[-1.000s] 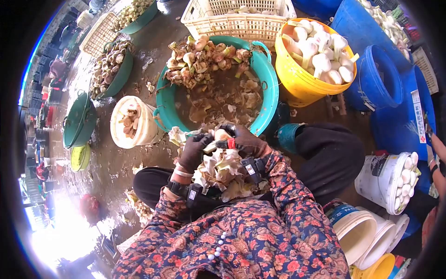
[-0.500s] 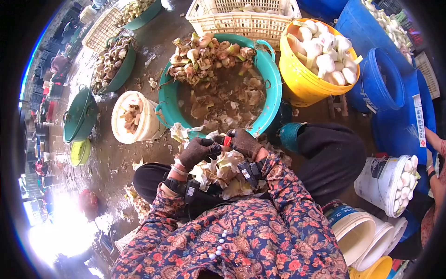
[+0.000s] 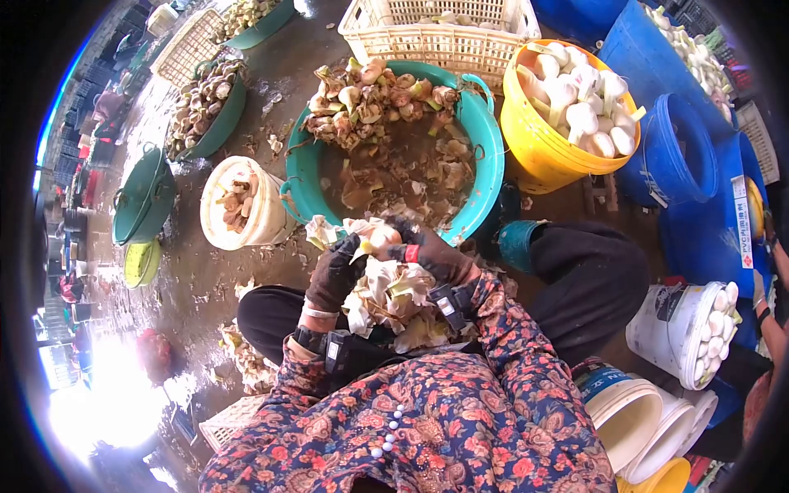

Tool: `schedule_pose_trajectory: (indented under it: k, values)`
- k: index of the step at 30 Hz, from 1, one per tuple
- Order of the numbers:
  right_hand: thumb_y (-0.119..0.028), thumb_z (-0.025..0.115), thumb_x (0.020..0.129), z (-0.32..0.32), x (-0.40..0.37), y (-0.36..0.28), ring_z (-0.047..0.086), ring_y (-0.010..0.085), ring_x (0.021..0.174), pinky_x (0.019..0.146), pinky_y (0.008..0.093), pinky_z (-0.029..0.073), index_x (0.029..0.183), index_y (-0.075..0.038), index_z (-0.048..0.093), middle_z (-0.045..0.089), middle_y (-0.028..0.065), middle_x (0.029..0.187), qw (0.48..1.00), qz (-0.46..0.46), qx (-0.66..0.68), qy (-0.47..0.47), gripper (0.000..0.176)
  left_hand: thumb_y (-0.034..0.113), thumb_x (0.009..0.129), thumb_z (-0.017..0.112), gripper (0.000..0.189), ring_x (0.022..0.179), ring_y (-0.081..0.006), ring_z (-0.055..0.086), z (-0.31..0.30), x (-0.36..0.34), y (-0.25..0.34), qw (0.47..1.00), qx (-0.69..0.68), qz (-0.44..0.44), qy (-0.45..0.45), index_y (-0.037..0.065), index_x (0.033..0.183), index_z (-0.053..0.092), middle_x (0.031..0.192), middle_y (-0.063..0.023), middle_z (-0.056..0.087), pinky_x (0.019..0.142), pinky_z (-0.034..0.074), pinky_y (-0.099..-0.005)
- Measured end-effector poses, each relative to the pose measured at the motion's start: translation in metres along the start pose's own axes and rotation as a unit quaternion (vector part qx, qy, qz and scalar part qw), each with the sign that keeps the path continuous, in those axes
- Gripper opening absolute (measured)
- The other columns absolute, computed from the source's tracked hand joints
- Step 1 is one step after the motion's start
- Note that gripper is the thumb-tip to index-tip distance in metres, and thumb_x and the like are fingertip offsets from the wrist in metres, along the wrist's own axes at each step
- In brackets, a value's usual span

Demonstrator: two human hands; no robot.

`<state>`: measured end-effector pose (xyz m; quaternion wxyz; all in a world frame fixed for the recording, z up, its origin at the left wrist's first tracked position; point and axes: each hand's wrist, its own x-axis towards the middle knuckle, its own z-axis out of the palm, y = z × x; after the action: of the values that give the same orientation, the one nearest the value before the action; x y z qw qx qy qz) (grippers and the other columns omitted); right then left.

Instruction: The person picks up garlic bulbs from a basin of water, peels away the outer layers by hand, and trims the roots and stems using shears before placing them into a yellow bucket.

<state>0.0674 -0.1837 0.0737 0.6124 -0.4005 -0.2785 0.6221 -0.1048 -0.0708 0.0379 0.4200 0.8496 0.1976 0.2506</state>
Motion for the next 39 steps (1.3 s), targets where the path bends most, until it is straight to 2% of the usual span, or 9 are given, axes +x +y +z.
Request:
schedule_pose_trajectory:
  k: [2,4,5,8,12,18,24,30,39]
  values:
    - [-0.015,0.066,0.08,-0.001,0.003,0.007,0.044,0.0162,0.115,0.097,0.0312,0.036,0.127,0.0,0.043,0.047,0.0093,0.126,0.989,-0.068,-0.13,0.024,0.054,0.009,0.077,0.066,0.025,0.082,-0.0226,0.062,-0.007,0.007,-0.001,0.996,0.066,0.059,0.011,0.001,0.099,0.059,0.093,-0.0119,0.063,0.071,0.05,-0.0313]
    - [-0.007,0.063,0.077,-0.001,0.004,0.008,0.052,0.0203,0.106,0.091,0.0298,0.041,0.118,-0.001,0.051,0.05,0.0132,0.123,0.767,-0.262,-0.582,0.064,0.044,0.022,0.081,0.065,0.024,0.071,-0.0131,0.059,-0.009,0.013,0.007,0.821,-0.401,-0.406,0.003,0.002,0.095,0.06,0.087,-0.005,0.062,0.06,0.048,-0.0251]
    - [-0.005,0.063,0.075,0.001,0.007,0.01,0.056,0.0211,0.099,0.086,0.0289,0.044,0.11,-0.001,0.057,0.055,0.0149,0.112,0.749,-0.294,-0.591,0.067,0.036,0.031,0.084,0.061,0.028,0.062,-0.0077,0.054,-0.008,0.016,0.013,0.849,-0.365,-0.382,-0.016,0.004,0.091,0.061,0.078,-0.0004,0.06,0.054,0.044,-0.0207]
    - [-0.011,0.062,0.078,-0.008,0.016,0.042,0.059,0.0169,0.087,0.079,0.0272,0.046,0.101,0.0,0.06,0.061,0.0103,0.097,0.949,-0.153,-0.227,0.157,0.025,0.03,0.085,0.06,0.027,0.061,-0.0086,0.054,-0.007,0.019,0.027,0.876,-0.342,-0.34,0.001,0.003,0.086,0.062,0.072,-0.0006,0.059,0.055,0.044,-0.0202]
    - [-0.016,0.06,0.082,-0.026,0.013,0.032,0.053,0.0088,0.068,0.062,0.0238,0.044,0.083,-0.003,0.06,0.057,-0.0005,0.075,0.949,-0.06,0.112,0.288,0.013,0.015,0.085,0.061,0.015,0.07,-0.0078,0.056,-0.002,-0.001,0.027,0.933,-0.265,-0.241,-0.021,0.0,0.088,0.064,0.078,-0.002,0.062,0.065,0.046,-0.0216]
    - [-0.02,0.068,0.076,-0.048,0.008,0.018,0.052,0.008,0.067,0.059,0.0242,0.043,0.084,-0.006,0.062,0.058,-0.0019,0.074,0.905,-0.029,0.086,0.416,0.017,0.043,0.07,0.072,0.045,0.079,-0.0278,0.064,-0.018,-0.017,0.024,0.942,0.137,-0.097,-0.292,0.005,0.093,0.066,0.088,-0.0135,0.066,0.07,0.049,-0.0354]
    - [-0.009,0.07,0.075,-0.032,0.024,0.028,0.055,0.0095,0.07,0.062,0.0243,0.045,0.084,-0.002,0.063,0.061,0.0009,0.076,0.938,-0.105,-0.03,0.329,0.013,0.018,0.071,0.074,0.022,0.08,-0.0174,0.062,0.009,0.043,0.045,0.998,-0.003,-0.053,0.038,0.004,0.085,0.065,0.088,-0.0083,0.063,0.065,0.048,-0.0294]
    - [-0.013,0.07,0.077,-0.023,0.02,0.031,0.048,0.0045,0.064,0.054,0.0231,0.043,0.075,-0.003,0.058,0.057,-0.0012,0.069,0.925,-0.115,-0.126,0.341,0.015,0.014,0.066,0.073,0.023,0.074,-0.0274,0.059,0.025,0.045,0.041,0.99,0.124,0.055,-0.031,0.01,0.088,0.066,0.084,-0.0085,0.06,0.062,0.048,-0.0342]
    - [-0.011,0.069,0.077,-0.042,0.012,0.009,0.051,0.0063,0.064,0.056,0.0218,0.043,0.077,-0.007,0.058,0.057,-0.0015,0.072,0.925,-0.094,0.07,0.362,0.012,0.036,0.083,0.06,0.034,0.063,-0.0287,0.058,-0.001,0.011,0.038,0.912,0.182,-0.213,-0.299,0.002,0.077,0.062,0.072,-0.0142,0.06,0.061,0.047,-0.0357]
